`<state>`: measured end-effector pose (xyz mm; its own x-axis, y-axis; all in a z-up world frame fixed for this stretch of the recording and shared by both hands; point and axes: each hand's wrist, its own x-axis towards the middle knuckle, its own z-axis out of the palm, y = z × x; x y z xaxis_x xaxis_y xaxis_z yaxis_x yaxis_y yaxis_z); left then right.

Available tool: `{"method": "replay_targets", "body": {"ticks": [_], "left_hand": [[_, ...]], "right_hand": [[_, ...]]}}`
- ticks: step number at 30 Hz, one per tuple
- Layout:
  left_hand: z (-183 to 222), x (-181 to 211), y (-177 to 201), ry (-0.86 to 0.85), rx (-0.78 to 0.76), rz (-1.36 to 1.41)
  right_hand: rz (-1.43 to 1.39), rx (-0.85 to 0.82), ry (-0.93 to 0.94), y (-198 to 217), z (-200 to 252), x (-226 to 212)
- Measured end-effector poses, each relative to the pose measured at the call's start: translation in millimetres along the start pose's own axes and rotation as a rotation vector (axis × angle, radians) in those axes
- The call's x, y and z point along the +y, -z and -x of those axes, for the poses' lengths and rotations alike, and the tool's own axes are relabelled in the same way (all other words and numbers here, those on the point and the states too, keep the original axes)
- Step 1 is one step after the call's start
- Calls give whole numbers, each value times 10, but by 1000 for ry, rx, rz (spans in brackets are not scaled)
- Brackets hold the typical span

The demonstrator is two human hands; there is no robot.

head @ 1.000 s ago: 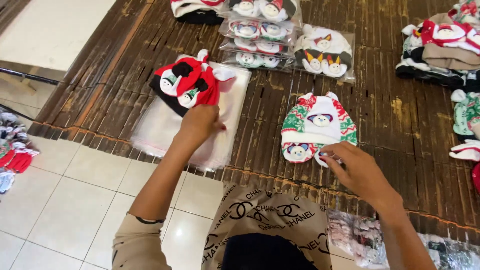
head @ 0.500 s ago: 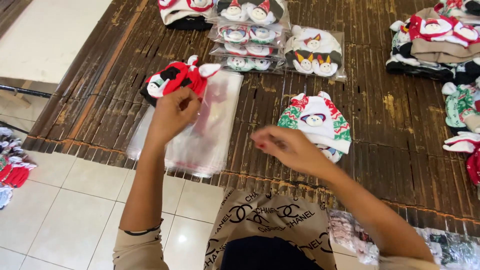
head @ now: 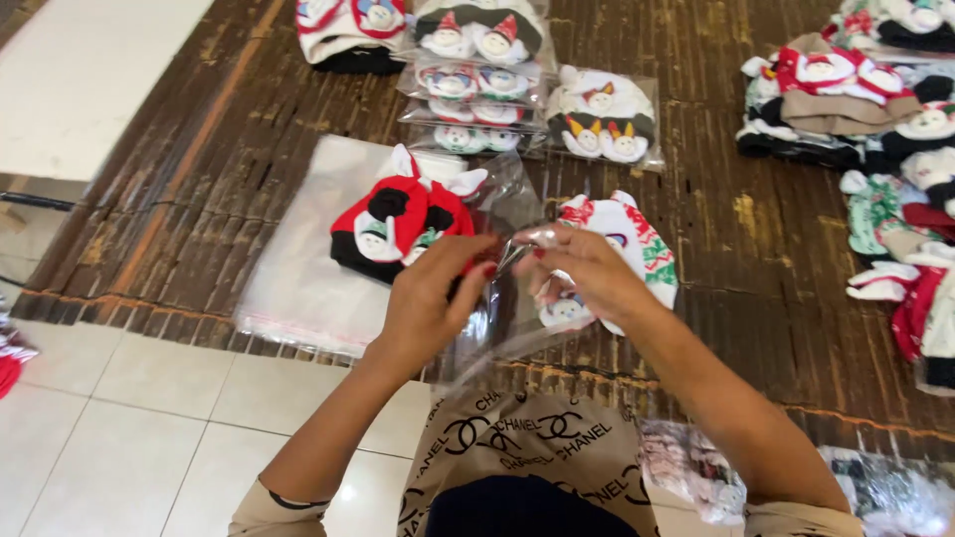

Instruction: Packaging small fabric items into clear plastic bags

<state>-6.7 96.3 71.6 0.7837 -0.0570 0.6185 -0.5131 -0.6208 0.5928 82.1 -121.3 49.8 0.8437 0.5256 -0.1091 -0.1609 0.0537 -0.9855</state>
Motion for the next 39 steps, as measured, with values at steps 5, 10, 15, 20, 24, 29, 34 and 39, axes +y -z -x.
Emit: {"method": "replay_targets", "body": {"ticks": [5,10,15,20,24,29,34,39], "left_hand": [[20,-419,-337,-125,-199,-551],[67,-733,-407,-48,-256,-797],[-175,-919,4,-366,71,-766],[-261,-979,522,-406,305,-935],[-160,-933,557,-382,331,-810],[62,-772,-102,-328,9,-737],[-80,-694,47,-82,-261,-535],[-300,-919,384,424,-339,-384]], "right_hand": [[201,43,100,327,172,-144],[249,44,134,597,195,-33],[254,93,209,742,205,-25],[236,137,236,880,274,-23],[241,182,233,939,334,-68],[252,142,231,892,301,-15],[268,144,184,871,476,-104],[261,149,186,892,468,-40]]}}
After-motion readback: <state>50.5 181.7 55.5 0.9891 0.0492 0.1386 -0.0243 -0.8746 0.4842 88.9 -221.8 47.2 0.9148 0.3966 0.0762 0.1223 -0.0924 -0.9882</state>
